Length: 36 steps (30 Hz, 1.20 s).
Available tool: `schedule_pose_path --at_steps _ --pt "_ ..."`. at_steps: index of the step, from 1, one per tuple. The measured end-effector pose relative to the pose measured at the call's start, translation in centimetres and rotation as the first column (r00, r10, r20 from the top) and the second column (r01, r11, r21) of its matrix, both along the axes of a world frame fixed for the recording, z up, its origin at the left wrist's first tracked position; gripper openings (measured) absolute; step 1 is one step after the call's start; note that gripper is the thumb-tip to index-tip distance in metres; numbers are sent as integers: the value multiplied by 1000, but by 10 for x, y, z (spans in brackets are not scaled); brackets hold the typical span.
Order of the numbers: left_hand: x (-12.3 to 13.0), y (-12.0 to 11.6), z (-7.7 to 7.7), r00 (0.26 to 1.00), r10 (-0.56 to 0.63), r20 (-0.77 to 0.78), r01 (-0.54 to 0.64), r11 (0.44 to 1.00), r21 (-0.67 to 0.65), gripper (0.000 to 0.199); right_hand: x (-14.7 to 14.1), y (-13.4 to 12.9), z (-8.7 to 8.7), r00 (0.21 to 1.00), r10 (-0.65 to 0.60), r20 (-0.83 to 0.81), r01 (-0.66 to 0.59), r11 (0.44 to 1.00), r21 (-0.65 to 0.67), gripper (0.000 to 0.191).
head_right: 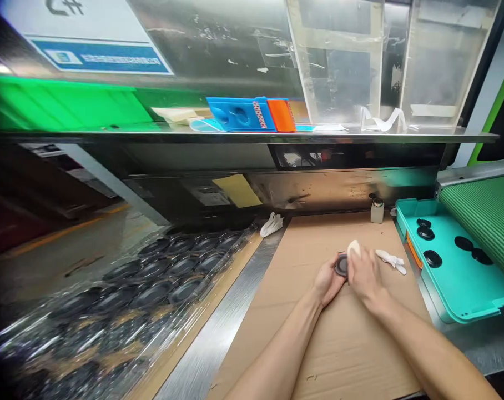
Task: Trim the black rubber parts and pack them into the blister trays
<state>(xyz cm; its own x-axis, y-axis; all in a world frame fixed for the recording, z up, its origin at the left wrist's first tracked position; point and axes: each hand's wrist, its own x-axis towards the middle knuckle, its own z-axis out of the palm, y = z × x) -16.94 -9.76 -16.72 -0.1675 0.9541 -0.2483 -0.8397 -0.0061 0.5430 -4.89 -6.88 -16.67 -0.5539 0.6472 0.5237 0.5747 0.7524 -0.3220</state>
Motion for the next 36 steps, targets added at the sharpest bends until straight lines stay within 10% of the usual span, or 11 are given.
schedule_pose_path --at_steps 11,14,20,29,36 --pt "-2 0 -2 1000 2 12 -2 999 -43 32 3 7 0 996 63 59 -62 998 -19 35" --pt "-3 -1 2 1000 12 -11 -13 999 -46 34 12 29 6 996 -77 -34 74 994 -82 32" --pt "-10 -2 9 993 12 117 -10 1000 -14 39 27 41 9 961 -13 -276 -35 985 -167 54" --pt "-23 -15 27 985 15 173 -22 999 38 33 28 36 -6 996 72 -59 -84 970 -230 52" --pt "-21 -16 32 994 14 106 3 987 -160 40 28 32 -3 994 113 5 -110 976 -186 54"
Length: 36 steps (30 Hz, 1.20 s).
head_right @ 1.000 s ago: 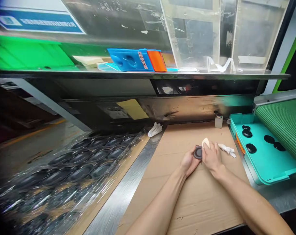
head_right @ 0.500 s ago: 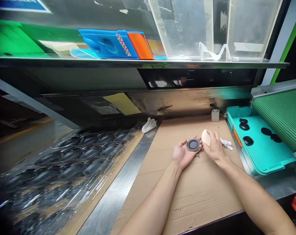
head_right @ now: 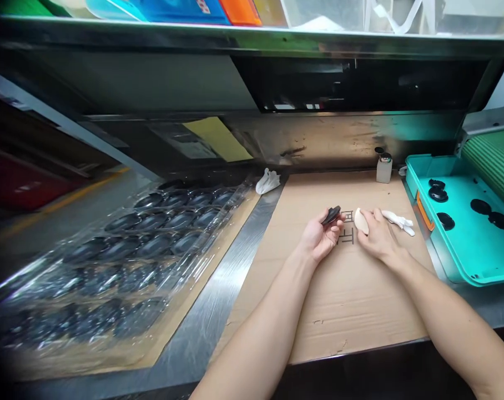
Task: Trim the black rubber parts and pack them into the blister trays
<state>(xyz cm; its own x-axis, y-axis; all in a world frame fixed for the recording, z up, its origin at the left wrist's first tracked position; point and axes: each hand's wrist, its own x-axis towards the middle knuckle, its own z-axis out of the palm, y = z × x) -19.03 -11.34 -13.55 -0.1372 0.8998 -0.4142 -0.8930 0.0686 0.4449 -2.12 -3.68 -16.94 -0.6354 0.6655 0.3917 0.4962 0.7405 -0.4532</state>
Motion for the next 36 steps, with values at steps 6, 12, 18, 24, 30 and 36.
schedule_pose_path --at_steps 6,12,18,24,30,36 --pt "-2 -4 2 988 -92 -127 100 993 60 29 -1 2 -5 1000 13 -4 -13 1000 13 55" --pt "-10 -9 -2 989 -93 -118 118 966 229 52 -1 2 -1 999 -30 -31 30 999 -14 55" --pt "12 2 -13 992 -22 -124 44 983 179 45 -11 -14 19 935 -175 -307 129 978 -164 50" --pt "42 5 -17 995 -21 -101 41 979 199 38 -27 -38 29 976 -213 -44 192 939 -286 37" --pt "46 6 -19 992 23 -120 -1 984 180 39 -32 -36 43 921 -344 180 376 906 -193 38" --pt "38 6 -19 987 69 -145 -42 982 183 32 -30 -40 35 931 -246 267 288 949 -129 35"
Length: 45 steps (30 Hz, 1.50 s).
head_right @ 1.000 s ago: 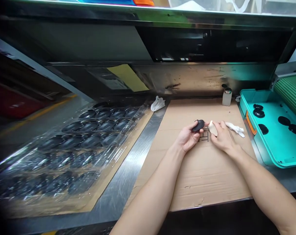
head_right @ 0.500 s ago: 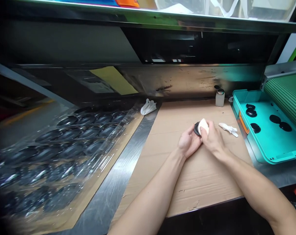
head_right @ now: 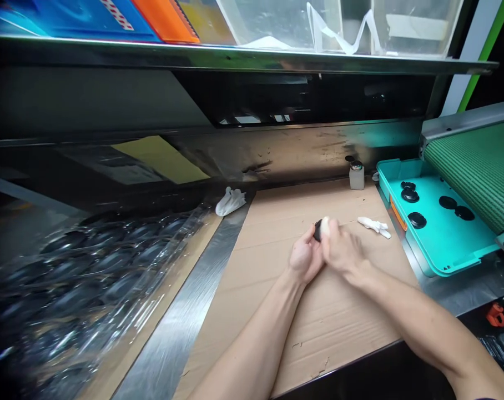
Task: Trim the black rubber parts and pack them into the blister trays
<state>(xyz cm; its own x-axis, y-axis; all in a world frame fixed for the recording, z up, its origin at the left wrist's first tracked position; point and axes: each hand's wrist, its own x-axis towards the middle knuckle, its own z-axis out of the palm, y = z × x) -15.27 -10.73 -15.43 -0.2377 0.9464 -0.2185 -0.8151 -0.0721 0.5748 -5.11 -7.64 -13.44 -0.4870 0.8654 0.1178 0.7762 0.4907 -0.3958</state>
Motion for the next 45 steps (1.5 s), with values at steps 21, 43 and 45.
schedule_pose_path --at_steps 21,43,45 --pt "-22 -16 39 991 -103 -84 82 972 -218 29 47 42 26 992 43 -117 -27 990 136 26" --pt "-9 -17 36 964 -237 -121 200 945 -260 31 30 28 16 955 210 -209 -210 977 22 32" --pt "-10 -16 33 966 -230 -115 198 951 -237 31 30 28 17 952 206 -226 -209 978 9 32"
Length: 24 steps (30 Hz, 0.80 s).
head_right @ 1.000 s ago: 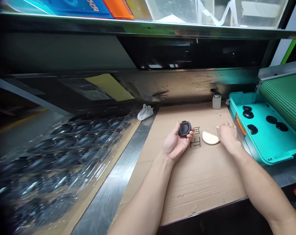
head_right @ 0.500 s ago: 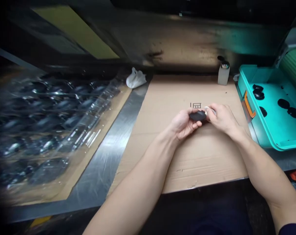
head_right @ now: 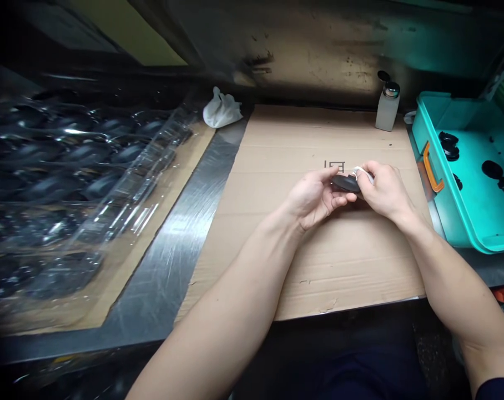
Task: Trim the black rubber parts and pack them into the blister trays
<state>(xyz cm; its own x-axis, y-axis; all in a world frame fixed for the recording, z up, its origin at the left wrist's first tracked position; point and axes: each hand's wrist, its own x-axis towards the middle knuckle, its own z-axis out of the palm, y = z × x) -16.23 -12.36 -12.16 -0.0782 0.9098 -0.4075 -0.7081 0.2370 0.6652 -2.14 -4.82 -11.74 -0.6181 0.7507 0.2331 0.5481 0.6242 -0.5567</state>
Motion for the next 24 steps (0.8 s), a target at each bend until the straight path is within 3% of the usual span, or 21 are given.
schedule_pose_path --at_steps 10,16,20,24 --pt "1 1 -5 999 11 -34 -10 1000 30 35 2 0 1 1000 22 -14 -22 999 -29 33" --pt "8 -2 -5 994 36 -108 -29 997 70 33 4 -4 7 992 68 109 -75 995 59 29" --pt "11 -4 -7 987 42 -155 -23 993 120 29 6 -6 10 975 -23 223 -20 982 187 27" --pt "1 -3 -10 989 114 -97 -105 990 96 35 13 4 10 981 -134 139 95 962 257 32"
